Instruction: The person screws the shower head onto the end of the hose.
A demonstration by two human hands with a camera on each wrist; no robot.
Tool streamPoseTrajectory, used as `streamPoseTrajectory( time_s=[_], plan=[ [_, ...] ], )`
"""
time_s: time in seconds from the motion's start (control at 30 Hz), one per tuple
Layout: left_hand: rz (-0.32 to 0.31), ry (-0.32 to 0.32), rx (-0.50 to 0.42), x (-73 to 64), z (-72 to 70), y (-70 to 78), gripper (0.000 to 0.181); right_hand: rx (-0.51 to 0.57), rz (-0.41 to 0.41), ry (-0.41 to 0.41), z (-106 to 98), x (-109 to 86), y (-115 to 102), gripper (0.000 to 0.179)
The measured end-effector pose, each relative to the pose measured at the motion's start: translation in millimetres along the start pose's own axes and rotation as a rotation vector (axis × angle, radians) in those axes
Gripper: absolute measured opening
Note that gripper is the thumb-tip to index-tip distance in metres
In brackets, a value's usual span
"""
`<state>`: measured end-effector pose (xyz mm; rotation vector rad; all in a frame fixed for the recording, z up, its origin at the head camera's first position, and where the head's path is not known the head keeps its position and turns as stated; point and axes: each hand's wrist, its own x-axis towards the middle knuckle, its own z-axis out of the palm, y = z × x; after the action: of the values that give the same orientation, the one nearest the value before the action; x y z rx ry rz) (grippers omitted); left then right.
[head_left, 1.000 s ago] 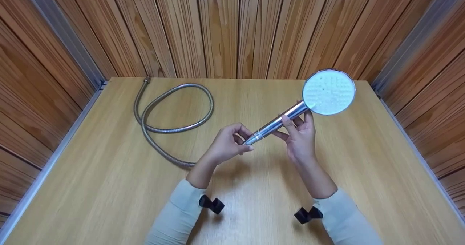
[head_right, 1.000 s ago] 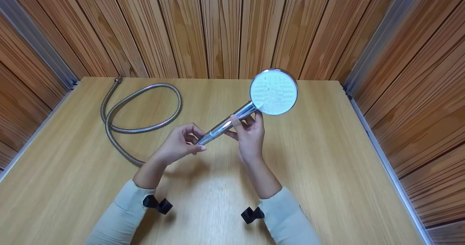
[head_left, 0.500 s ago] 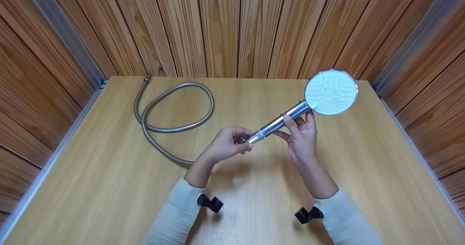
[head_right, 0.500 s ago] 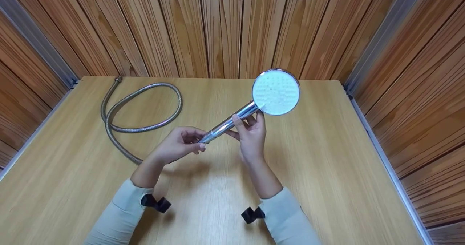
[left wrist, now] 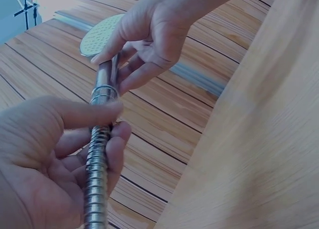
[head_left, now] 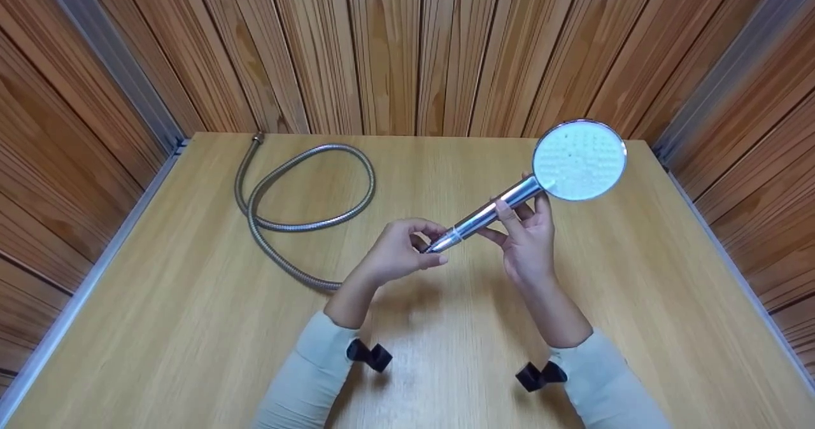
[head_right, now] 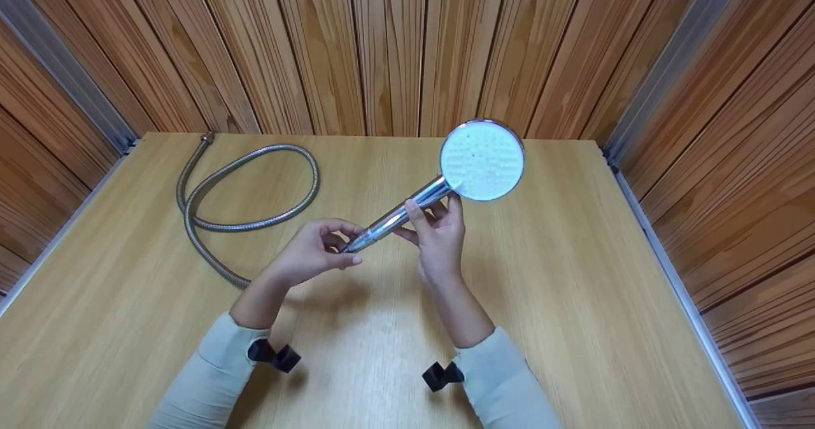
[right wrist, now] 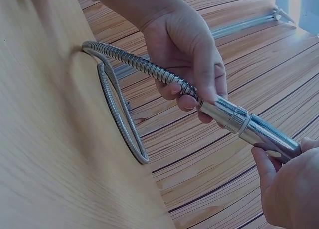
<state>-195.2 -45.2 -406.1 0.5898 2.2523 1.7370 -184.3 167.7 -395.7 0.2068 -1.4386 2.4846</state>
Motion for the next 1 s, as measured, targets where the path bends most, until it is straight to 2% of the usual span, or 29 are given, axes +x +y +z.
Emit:
streamPoseTrajectory(
  time_s=[0.17, 0.33, 0.47, 0.57, 0.67, 0.87, 0.93, 1.0],
  plan=[
    [-0.006, -0.056, -0.047, -0.2, -3.4, -0.2, 0.025, -0.004, 0.006, -0.002, -0.2, -0.4, 0.5, 0.065],
    [-0.016, -0.015, -0.048, -0.4, -1.7, -0.4, 0.027, -0.002, 0.015, -0.001, 0.5, -1.1, 0.8, 0.064],
    [-0.029, 0.022, -0.016, -0.5, 0.3, 0.3, 0.035, 0.008, 0.014, -0.004, 1.8, -1.3, 0.8, 0.060],
    [-0.028, 0.023, 0.030, -0.4, 0.8, 0.6, 0.035, 0.017, 0.008, -0.010, 2.4, -1.0, 0.7, 0.059],
    [-0.012, -0.010, 0.049, -1.1, -0.9, 1.1, 0.033, 0.014, 0.003, -0.017, 2.0, -0.6, 0.9, 0.062],
    [-0.013, -0.159, -0.016, -3.5, -8.1, 1.7, 0.031, 0.007, 0.016, -0.006, -0.3, -1.2, 2.4, 0.062],
    [-0.027, -0.179, -0.042, -3.8, -9.2, 1.7, 0.031, 0.004, 0.022, 0.000, -0.7, -1.7, 2.6, 0.061],
    [-0.031, -0.172, -0.050, -3.4, -8.8, 1.4, 0.030, 0.002, 0.025, 0.002, -0.9, -2.1, 2.6, 0.062]
  ],
)
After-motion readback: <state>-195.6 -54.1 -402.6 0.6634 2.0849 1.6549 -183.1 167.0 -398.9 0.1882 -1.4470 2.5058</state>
